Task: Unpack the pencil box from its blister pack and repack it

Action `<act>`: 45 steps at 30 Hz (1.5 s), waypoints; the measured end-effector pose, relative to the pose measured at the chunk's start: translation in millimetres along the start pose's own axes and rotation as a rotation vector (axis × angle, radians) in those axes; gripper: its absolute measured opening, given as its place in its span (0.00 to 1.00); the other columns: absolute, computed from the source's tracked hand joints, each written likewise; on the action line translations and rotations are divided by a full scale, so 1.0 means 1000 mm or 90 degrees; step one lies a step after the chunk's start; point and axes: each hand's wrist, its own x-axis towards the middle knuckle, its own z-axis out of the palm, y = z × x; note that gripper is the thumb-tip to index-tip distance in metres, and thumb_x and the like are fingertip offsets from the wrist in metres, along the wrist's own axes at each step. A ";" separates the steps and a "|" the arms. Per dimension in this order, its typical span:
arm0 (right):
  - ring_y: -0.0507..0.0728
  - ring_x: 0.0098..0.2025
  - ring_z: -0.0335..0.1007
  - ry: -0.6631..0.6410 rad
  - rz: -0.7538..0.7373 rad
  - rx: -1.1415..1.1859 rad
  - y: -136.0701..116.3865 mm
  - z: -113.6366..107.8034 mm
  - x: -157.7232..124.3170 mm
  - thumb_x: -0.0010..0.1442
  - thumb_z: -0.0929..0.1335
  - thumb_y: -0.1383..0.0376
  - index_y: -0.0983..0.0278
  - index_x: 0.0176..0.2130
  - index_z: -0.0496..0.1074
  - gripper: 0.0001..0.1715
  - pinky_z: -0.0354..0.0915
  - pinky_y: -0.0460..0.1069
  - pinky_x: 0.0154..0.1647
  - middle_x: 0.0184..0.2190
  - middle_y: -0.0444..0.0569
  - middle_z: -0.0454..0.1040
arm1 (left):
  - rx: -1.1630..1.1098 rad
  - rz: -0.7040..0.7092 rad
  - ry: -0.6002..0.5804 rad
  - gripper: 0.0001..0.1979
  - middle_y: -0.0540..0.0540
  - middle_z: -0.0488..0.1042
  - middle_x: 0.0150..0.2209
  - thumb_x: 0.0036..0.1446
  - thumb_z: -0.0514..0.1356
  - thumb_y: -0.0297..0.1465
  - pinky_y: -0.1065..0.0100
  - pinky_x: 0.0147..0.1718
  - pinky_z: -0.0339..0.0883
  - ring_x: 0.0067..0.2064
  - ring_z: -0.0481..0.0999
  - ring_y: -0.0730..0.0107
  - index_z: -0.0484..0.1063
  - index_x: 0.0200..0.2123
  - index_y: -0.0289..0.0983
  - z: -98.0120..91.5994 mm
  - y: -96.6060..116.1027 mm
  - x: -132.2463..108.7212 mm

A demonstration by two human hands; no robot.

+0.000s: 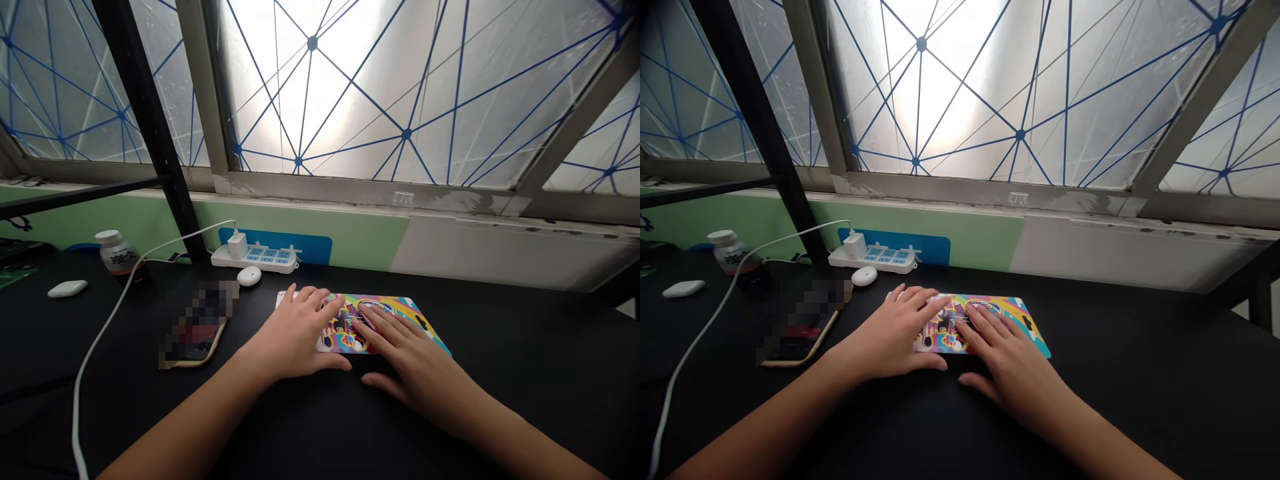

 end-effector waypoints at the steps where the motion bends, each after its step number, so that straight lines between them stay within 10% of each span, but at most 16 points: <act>1: 0.70 0.69 0.53 -0.015 -0.003 0.016 -0.001 0.001 0.001 0.63 0.70 0.52 0.59 0.71 0.51 0.45 0.63 0.68 0.62 0.69 0.57 0.56 | -0.012 -0.017 -0.013 0.48 0.35 0.62 0.66 0.52 0.62 0.60 0.36 0.62 0.48 0.67 0.59 0.40 0.55 0.68 0.43 0.003 -0.003 0.000; 7: 0.69 0.70 0.49 -0.129 0.036 0.124 0.021 -0.012 -0.007 0.63 0.67 0.44 0.50 0.71 0.48 0.46 0.59 0.68 0.65 0.70 0.50 0.53 | -0.039 -0.085 -0.089 0.54 0.34 0.51 0.71 0.51 0.53 0.67 0.35 0.65 0.39 0.71 0.48 0.40 0.49 0.71 0.41 0.010 -0.014 0.000; 15: 0.68 0.60 0.69 -0.167 0.171 0.197 0.111 -0.024 -0.077 0.68 0.65 0.52 0.49 0.58 0.73 0.22 0.67 0.66 0.59 0.59 0.47 0.73 | -0.043 -0.077 -0.099 0.52 0.35 0.50 0.72 0.52 0.52 0.67 0.35 0.65 0.41 0.71 0.48 0.39 0.50 0.71 0.42 0.006 -0.014 -0.002; 19: 0.72 0.63 0.64 -0.033 0.173 0.117 0.085 -0.026 -0.067 0.64 0.67 0.48 0.51 0.64 0.66 0.32 0.68 0.69 0.57 0.66 0.53 0.64 | -0.026 -0.054 -0.074 0.48 0.36 0.48 0.72 0.56 0.52 0.64 0.34 0.64 0.42 0.72 0.45 0.40 0.51 0.71 0.43 0.000 -0.006 -0.001; 24: 0.71 0.72 0.41 -0.100 0.050 0.116 0.019 -0.022 0.001 0.62 0.67 0.42 0.58 0.72 0.48 0.50 0.55 0.71 0.65 0.72 0.59 0.46 | -0.046 -0.062 -0.069 0.41 0.38 0.43 0.73 0.64 0.47 0.59 0.37 0.65 0.43 0.73 0.41 0.45 0.46 0.72 0.44 0.002 0.004 0.003; 29: 0.68 0.72 0.45 -0.130 -0.004 0.113 0.006 -0.006 0.031 0.67 0.67 0.55 0.59 0.71 0.51 0.40 0.53 0.68 0.67 0.71 0.57 0.51 | -0.064 -0.104 -0.150 0.39 0.40 0.44 0.73 0.65 0.42 0.59 0.39 0.66 0.39 0.73 0.41 0.47 0.49 0.71 0.43 0.005 -0.011 0.004; 40: 0.65 0.62 0.66 -0.001 0.096 0.046 0.082 -0.021 -0.089 0.68 0.59 0.68 0.44 0.70 0.50 0.36 0.69 0.62 0.59 0.66 0.43 0.63 | -0.097 -0.106 -0.182 0.37 0.43 0.43 0.73 0.65 0.44 0.58 0.40 0.67 0.37 0.73 0.39 0.51 0.53 0.70 0.46 -0.004 -0.032 0.004; 45: 0.65 0.56 0.74 0.157 0.086 0.009 0.041 -0.059 -0.090 0.64 0.60 0.69 0.46 0.70 0.54 0.38 0.74 0.59 0.55 0.63 0.41 0.68 | -0.058 -0.129 -0.107 0.34 0.39 0.50 0.72 0.67 0.46 0.55 0.42 0.67 0.40 0.73 0.46 0.51 0.60 0.68 0.42 0.008 -0.029 0.014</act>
